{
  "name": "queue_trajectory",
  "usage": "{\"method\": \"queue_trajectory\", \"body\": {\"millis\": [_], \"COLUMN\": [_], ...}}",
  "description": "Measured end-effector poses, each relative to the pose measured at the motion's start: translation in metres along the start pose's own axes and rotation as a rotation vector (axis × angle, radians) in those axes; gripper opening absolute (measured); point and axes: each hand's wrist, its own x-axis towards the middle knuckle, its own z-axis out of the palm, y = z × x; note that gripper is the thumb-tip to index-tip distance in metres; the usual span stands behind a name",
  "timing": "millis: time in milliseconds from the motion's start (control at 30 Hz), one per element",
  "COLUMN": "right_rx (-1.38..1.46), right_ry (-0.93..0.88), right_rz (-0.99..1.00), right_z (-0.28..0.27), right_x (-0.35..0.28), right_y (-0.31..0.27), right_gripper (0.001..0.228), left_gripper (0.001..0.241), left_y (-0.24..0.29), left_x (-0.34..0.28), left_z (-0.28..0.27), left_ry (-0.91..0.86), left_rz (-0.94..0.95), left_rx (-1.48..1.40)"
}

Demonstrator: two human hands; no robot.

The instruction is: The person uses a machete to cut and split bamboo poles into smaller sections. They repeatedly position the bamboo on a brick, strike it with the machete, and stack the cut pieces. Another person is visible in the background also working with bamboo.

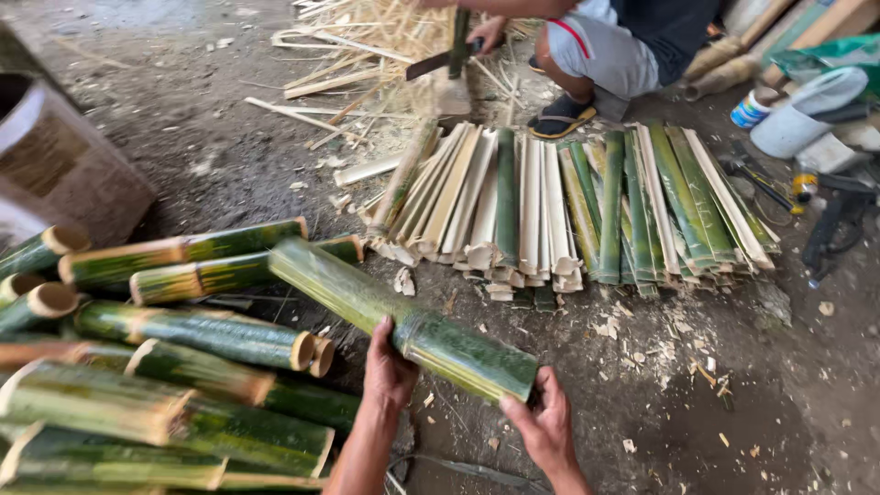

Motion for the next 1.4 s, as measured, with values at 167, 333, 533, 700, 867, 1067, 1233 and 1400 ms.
{"method": "queue_trajectory", "body": {"millis": [167,333,533,700,867,1067,1233,1400], "right_rx": [-0.416,-0.786,-0.713,-0.865,-0.994,-1.088,-0.967,-0.724], "right_ry": [-0.175,-0.714,-1.066,-1.254,-1.238,-1.305,-1.459,-1.624], "right_rz": [0.041,-0.2,-0.623,-0.785,-0.962,-1.057,-1.074,-0.951], "right_z": [0.044,0.14,0.197,0.169,0.134,0.121,0.182,0.263], "right_x": [0.004,-0.04,-0.136,-0.211,-0.26,-0.316,-0.354,-0.385], "right_y": [0.026,0.008,-0.083,-0.158,-0.214,-0.242,-0.204,-0.052], "right_gripper": [0.033,0.029,0.03,0.035,0.041,0.041,0.038,0.039], "left_gripper": [0.084,0.088,0.082,0.083,0.098,0.104,0.101,0.097], "left_y": [0.088,0.138,0.134,0.1,0.073,0.048,0.045,0.032], "left_x": [-0.095,-0.231,-0.382,-0.47,-0.53,-0.582,-0.622,-0.659], "left_z": [-0.004,-0.042,-0.086,-0.084,-0.081,-0.093,-0.124,-0.17], "left_ry": [-0.054,0.178,0.566,0.589,0.583,0.679,0.867,1.062], "left_rz": [0.592,1.003,1.099,1.075,1.298,1.358,1.39,1.411], "left_rx": [0.381,0.959,1.02,0.912,1.088,1.091,1.103,1.052]}}
